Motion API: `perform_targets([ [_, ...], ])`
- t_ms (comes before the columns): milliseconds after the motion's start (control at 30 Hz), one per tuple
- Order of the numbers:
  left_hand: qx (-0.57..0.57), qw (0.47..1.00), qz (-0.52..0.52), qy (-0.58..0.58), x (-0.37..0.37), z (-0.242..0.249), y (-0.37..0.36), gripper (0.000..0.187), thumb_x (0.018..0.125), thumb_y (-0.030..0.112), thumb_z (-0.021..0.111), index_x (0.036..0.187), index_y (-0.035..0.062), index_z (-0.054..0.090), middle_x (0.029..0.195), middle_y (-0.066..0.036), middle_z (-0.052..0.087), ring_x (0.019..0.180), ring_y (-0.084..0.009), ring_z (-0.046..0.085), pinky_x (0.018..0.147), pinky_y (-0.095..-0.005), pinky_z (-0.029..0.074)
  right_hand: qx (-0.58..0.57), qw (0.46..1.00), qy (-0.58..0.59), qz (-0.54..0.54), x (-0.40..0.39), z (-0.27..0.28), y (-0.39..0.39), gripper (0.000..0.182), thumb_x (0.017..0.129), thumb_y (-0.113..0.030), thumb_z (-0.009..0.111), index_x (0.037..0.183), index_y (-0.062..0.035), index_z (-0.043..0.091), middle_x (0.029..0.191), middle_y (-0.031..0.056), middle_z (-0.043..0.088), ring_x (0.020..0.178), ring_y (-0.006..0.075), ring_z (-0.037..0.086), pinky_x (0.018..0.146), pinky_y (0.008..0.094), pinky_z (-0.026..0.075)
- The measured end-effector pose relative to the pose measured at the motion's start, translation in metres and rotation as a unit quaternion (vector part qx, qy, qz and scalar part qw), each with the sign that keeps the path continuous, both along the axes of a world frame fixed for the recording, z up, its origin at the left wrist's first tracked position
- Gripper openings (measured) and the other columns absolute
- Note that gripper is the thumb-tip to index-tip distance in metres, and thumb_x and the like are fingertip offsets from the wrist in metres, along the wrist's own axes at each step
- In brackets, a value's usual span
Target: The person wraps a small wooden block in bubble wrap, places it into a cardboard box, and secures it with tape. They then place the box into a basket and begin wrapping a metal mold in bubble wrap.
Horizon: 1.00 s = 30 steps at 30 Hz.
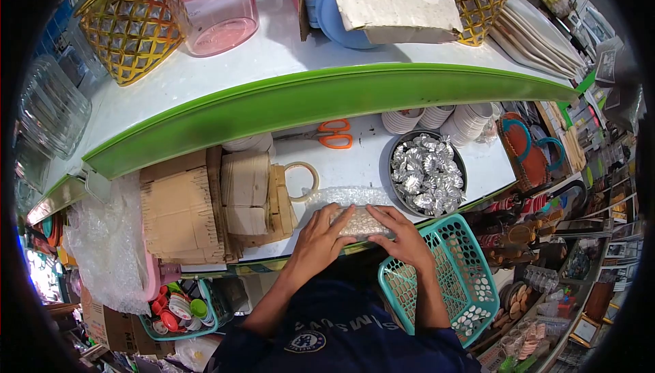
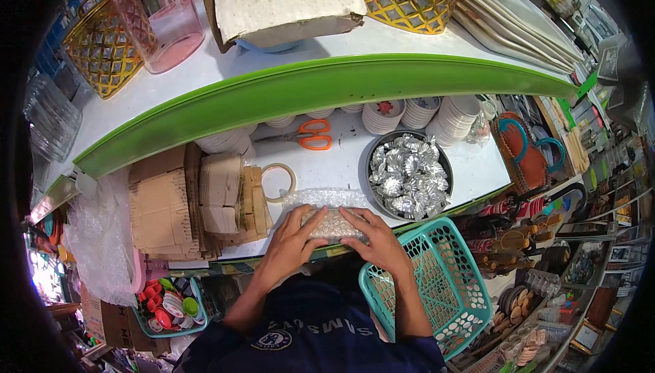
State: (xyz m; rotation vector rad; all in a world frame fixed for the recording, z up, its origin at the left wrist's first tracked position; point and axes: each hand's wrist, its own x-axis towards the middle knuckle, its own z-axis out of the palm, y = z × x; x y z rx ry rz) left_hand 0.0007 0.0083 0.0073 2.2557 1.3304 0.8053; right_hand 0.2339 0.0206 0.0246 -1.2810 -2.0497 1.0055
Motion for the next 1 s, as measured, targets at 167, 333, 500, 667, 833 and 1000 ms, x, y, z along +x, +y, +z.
perform_targets([
  [167, -0.067, 0.994, 0.030, -0.083, 0.000, -0.005, 0.004, 0.057, 0.089, 0.026, 0.073, 0.139, 0.0057, 0.053, 0.133, -0.020, 0.050, 0.122, -0.0397, 0.054, 0.100, -0.0454, 0.047, 0.011, 0.998, 0.033, -0.045, -0.002, -0.011, 0.000, 0.058, 0.085, -0.020, 0.077, 0.139, -0.0091, 0.057, 0.132, 0.0169, 0.061, 0.121, 0.0355, 0.058, 0.104, 0.0414, 0.044],
  [333, -0.028, 0.998, 0.039, -0.048, 0.001, -0.006, 0.004, 0.052, 0.090, 0.029, 0.072, 0.135, 0.0065, 0.057, 0.132, -0.021, 0.050, 0.115, -0.0414, 0.057, 0.094, -0.0480, 0.050, 0.006, 0.996, 0.069, -0.052, -0.002, -0.021, -0.001, 0.053, 0.084, -0.012, 0.077, 0.134, -0.0074, 0.060, 0.137, 0.0171, 0.058, 0.127, 0.0317, 0.056, 0.108, 0.0396, 0.042],
  [500, -0.019, 0.997, 0.075, -0.030, 0.007, 0.000, 0.002, 0.047, 0.090, 0.030, 0.072, 0.130, 0.0069, 0.062, 0.132, -0.021, 0.050, 0.115, -0.0407, 0.057, 0.093, -0.0472, 0.051, 0.137, 0.986, 0.007, -0.093, -0.012, -0.016, -0.002, 0.047, 0.084, -0.015, 0.078, 0.129, -0.0097, 0.065, 0.135, 0.0140, 0.057, 0.125, 0.0361, 0.053, 0.106, 0.0430, 0.042],
  [667, 0.033, 0.995, 0.089, -0.004, 0.009, 0.001, 0.005, 0.047, 0.091, 0.030, 0.071, 0.128, 0.0046, 0.063, 0.125, -0.019, 0.055, 0.112, -0.0387, 0.058, 0.091, -0.0452, 0.052, 0.264, 0.956, -0.105, -0.068, -0.020, -0.015, -0.006, 0.047, 0.082, -0.012, 0.077, 0.128, -0.0122, 0.067, 0.132, 0.0138, 0.056, 0.123, 0.0355, 0.053, 0.106, 0.0467, 0.041],
  [833, 0.006, 0.996, 0.089, -0.016, 0.009, 0.006, 0.011, 0.048, 0.090, 0.030, 0.071, 0.129, 0.0020, 0.063, 0.123, -0.019, 0.057, 0.114, -0.0385, 0.058, 0.092, -0.0448, 0.051, 0.245, 0.962, -0.107, -0.063, -0.035, -0.001, -0.011, 0.057, 0.081, -0.009, 0.076, 0.136, -0.0154, 0.061, 0.132, 0.0129, 0.054, 0.123, 0.0345, 0.051, 0.106, 0.0481, 0.039],
  [1000, 0.092, 0.988, 0.111, 0.053, 0.014, 0.011, 0.007, 0.047, 0.090, 0.025, 0.071, 0.131, 0.0031, 0.063, 0.128, -0.021, 0.056, 0.123, -0.0419, 0.054, 0.097, -0.0486, 0.049, 0.233, 0.960, -0.151, -0.044, -0.032, -0.002, -0.008, 0.066, 0.078, -0.008, 0.076, 0.140, -0.0159, 0.057, 0.133, 0.0124, 0.053, 0.122, 0.0343, 0.051, 0.104, 0.0479, 0.041],
])
